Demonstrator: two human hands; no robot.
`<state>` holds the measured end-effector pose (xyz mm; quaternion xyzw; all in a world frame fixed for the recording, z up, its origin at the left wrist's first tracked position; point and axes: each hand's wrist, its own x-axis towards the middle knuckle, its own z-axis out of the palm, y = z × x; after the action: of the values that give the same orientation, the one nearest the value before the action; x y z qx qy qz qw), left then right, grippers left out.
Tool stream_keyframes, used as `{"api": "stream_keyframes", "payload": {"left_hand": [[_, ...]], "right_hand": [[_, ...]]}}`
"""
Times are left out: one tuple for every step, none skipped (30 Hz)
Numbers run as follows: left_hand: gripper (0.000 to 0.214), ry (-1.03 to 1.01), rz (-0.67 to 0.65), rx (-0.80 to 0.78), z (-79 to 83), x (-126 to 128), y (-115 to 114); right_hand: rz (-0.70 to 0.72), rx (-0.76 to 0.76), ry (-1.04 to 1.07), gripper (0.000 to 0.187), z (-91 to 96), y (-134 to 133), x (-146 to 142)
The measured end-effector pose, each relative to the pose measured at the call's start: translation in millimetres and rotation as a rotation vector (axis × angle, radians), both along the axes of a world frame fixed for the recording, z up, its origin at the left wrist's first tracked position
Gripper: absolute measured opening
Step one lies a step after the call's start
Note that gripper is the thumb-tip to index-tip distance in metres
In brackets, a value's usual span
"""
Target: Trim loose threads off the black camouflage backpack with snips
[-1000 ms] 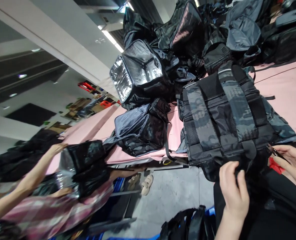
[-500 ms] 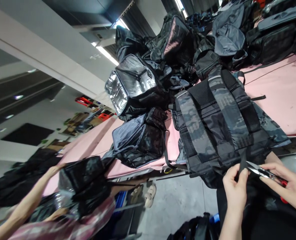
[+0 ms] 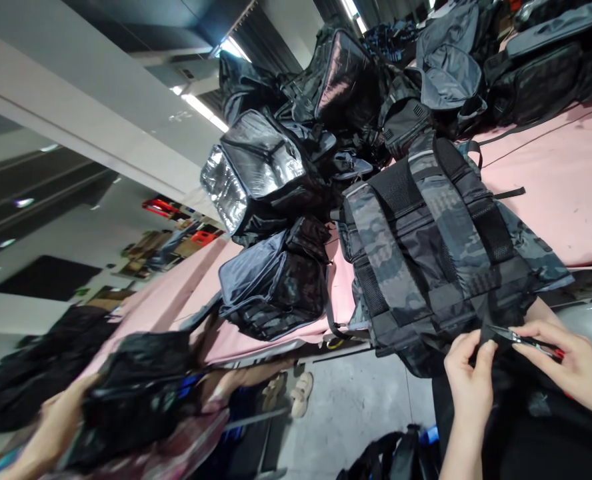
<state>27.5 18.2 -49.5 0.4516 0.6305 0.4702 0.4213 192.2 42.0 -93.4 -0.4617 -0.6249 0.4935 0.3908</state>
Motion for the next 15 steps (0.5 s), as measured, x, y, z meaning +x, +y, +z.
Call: {"api": "stream_keyframes", "payload": {"left_hand": [[0.016, 0.003, 0.004, 0.000, -0.5, 0.1, -0.2], [0.016, 0.006, 0.008, 0.001, -1.1, 0.1, -0.5], [0.016, 0.009, 0.009, 0.002, -1.9, 0.0, -0.7], [0.016, 0.014, 0.008, 0.006, -2.6, -0.2, -0.9], [0.016, 0.020, 0.004, 0.010, -3.3, -0.5, -1.1], [0.017, 0.029, -0.002, 0.014, -3.7, -0.8, -1.3], [0.017, 0.042, -0.007, 0.016, -3.9, -1.3, -1.6], [0.018, 0.057, -0.014, 0.017, -3.7, -1.8, -2.1], [0.018, 0.074, -0.022, 0.015, -3.2, -2.5, -2.7], [0.018, 0.092, -0.031, 0.015, -2.5, -3.1, -3.4], [0.018, 0.116, -0.041, 0.015, -1.7, -3.5, -4.3], [0.017, 0.148, -0.050, 0.015, -0.9, -3.8, -5.4], [0.016, 0.191, -0.054, 0.014, -0.6, -3.7, -6.5], [0.014, 0.242, -0.048, 0.015, -0.7, -3.2, -7.6], [0.012, 0.295, -0.026, 0.020, -1.6, -2.3, -8.8]], "right_hand": [[-0.004, -0.006, 0.017, 0.029, -0.5, -0.3, 0.7], [-0.011, -0.017, 0.035, 0.029, -0.7, -0.8, 1.4], [-0.020, -0.030, 0.050, 0.030, -0.5, -1.3, 1.8], [-0.029, -0.041, 0.059, 0.030, 0.2, -1.8, 1.9], [-0.025, -0.052, 0.054, 0.031, 1.3, -2.0, 1.7], [-0.008, -0.060, 0.041, 0.031, 2.7, -2.0, 1.4], [0.014, -0.060, 0.023, 0.030, 4.2, -1.8, 1.0], [0.039, -0.054, 0.007, 0.029, 5.5, -1.3, 0.8], [0.058, -0.047, 0.001, 0.027, 6.3, -0.6, 0.9], [0.070, -0.044, 0.008, 0.027, 6.5, 0.1, 1.3], [0.078, -0.047, 0.027, 0.027, 6.0, 0.8, 2.0], [0.080, -0.056, 0.051, 0.028, 4.6, 1.4, 2.7], [0.083, -0.075, 0.072, 0.029, 2.5, 2.0, 3.4], [0.076, -0.096, 0.087, 0.031, -0.1, 2.7, 3.6], [0.061, -0.116, 0.088, 0.032, -2.9, 3.5, 3.3]]}}
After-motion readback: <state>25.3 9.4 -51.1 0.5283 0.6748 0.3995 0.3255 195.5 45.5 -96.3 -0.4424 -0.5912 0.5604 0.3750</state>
